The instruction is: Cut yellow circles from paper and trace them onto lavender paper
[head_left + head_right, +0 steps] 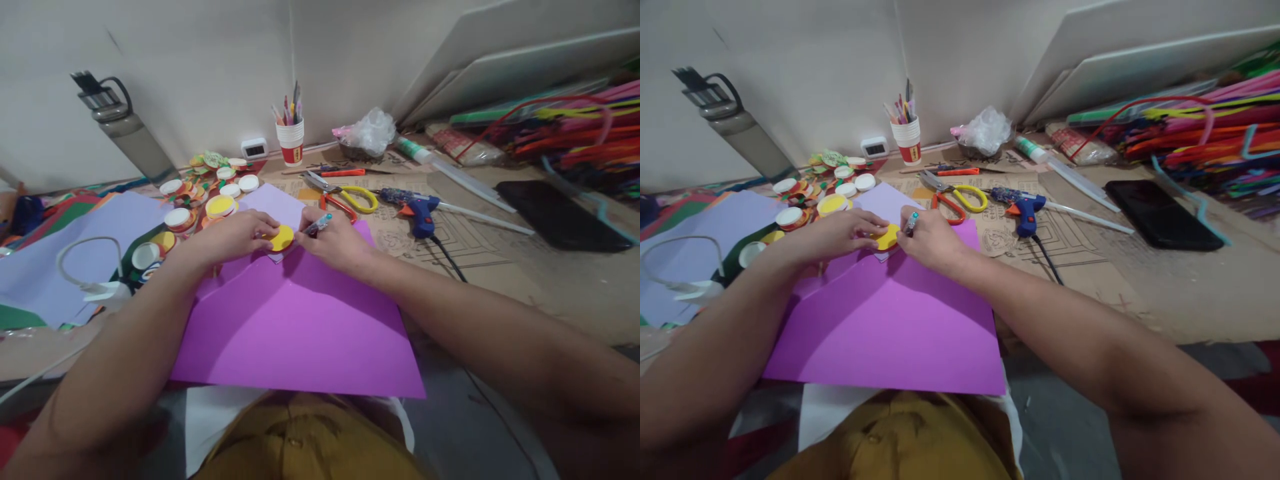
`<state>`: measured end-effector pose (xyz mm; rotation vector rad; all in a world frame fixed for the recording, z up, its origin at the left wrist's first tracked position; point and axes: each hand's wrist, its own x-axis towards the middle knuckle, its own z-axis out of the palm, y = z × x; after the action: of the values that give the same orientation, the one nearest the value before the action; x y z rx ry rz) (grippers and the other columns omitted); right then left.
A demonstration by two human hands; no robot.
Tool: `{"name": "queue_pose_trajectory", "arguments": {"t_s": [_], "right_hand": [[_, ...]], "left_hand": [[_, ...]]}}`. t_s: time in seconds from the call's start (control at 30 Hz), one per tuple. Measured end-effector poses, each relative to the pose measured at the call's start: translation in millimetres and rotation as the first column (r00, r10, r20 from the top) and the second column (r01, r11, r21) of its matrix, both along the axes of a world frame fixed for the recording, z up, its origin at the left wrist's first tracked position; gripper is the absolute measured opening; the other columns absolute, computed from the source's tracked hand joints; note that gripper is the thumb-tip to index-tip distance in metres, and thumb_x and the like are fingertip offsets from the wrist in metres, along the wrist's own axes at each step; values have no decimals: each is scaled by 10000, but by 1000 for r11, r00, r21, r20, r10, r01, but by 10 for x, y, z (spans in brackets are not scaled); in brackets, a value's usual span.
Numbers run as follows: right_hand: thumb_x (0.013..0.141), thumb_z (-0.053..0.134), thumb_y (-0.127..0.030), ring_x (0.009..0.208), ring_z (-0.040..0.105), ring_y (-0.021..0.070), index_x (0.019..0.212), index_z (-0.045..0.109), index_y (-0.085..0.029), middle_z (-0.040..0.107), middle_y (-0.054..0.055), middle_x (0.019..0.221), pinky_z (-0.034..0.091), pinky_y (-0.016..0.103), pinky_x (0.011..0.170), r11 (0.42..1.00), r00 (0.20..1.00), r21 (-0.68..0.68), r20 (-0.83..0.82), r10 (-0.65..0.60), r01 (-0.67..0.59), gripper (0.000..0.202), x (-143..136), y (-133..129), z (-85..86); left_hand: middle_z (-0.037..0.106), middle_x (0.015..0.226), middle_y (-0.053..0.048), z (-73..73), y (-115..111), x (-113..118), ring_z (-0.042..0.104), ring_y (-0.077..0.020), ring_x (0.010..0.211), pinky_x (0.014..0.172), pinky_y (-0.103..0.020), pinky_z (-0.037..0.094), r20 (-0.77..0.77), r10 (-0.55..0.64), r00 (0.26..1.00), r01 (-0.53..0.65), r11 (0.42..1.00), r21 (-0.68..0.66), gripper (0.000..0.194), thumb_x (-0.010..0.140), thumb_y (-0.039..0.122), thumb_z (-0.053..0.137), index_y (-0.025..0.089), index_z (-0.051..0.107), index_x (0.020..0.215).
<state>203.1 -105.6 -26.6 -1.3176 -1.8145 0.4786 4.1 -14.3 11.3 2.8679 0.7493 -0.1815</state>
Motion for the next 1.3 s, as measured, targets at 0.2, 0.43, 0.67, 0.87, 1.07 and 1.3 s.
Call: {"name": "queue_pose_trajectory", "arguments": {"t_s": [0.2, 0.43, 0.67, 0.87, 1.07, 1.3], "right_hand": [[784, 578, -165, 627, 505, 127, 684, 523, -196, 565, -11, 645, 385, 273, 630, 995, 995, -7, -22, -99, 99, 118, 66, 18, 98], [796, 575, -165, 659, 523, 136, 691, 538, -200, 583, -7, 673, 401, 282, 659, 985, 985, -24, -10, -172, 171, 116, 78, 58, 95], [803, 590, -190, 667, 534, 137, 723, 564, -195, 605, -2, 691, 399, 281, 653, 981, 979, -5, -59, -194, 194, 84, 89, 38, 122], [797, 599, -202, 640, 524, 138, 715, 565, -201, 596, -8, 662, 392, 279, 620, 978, 976, 20, -69, -208, 209, 89, 97, 41, 106], [873, 544, -262, 714, 593, 157, 869, 640, -195, 668, 24, 777, 445, 293, 691, 975, 985, 166, -114, -132, 150, 117, 147, 47, 74], [948, 459, -343, 884, 656, 198, 1014, 669, -201, 720, 62, 992, 468, 322, 815, 980, 999, 198, 12, -33, 30, 262, 195, 39, 70]], "left_hand": [[641, 1263, -51, 73, -73, 22, 586, -208, 1147, 1011, -317, 411, -11, 65, 998, -65, 997, -31, 333, 863, 388, 533, 215, 733, 1065], [659, 1204, -83, 0, -187, 85, 584, -267, 1108, 975, -368, 438, 90, 225, 970, -228, 973, 22, 503, 679, 501, 723, 186, 704, 1071], [688, 1091, -48, 67, -112, -18, 635, -201, 892, 808, -329, 504, 396, 478, 784, -403, 877, -261, 482, 640, 445, 762, 210, 684, 1053], [683, 1087, -72, 35, -25, -70, 635, -200, 961, 833, -327, 507, 578, 551, 602, -299, 827, -477, 490, 653, 421, 763, 171, 654, 1060], [667, 1117, -76, -24, -102, 26, 630, -207, 996, 852, -343, 506, 581, 557, 593, -304, 823, -479, 487, 649, 404, 767, 167, 633, 1053], [668, 1120, -83, -166, -124, 81, 629, -200, 992, 861, -351, 502, 634, 567, 527, -430, 821, -377, 475, 684, 433, 745, 171, 620, 1060]]}}
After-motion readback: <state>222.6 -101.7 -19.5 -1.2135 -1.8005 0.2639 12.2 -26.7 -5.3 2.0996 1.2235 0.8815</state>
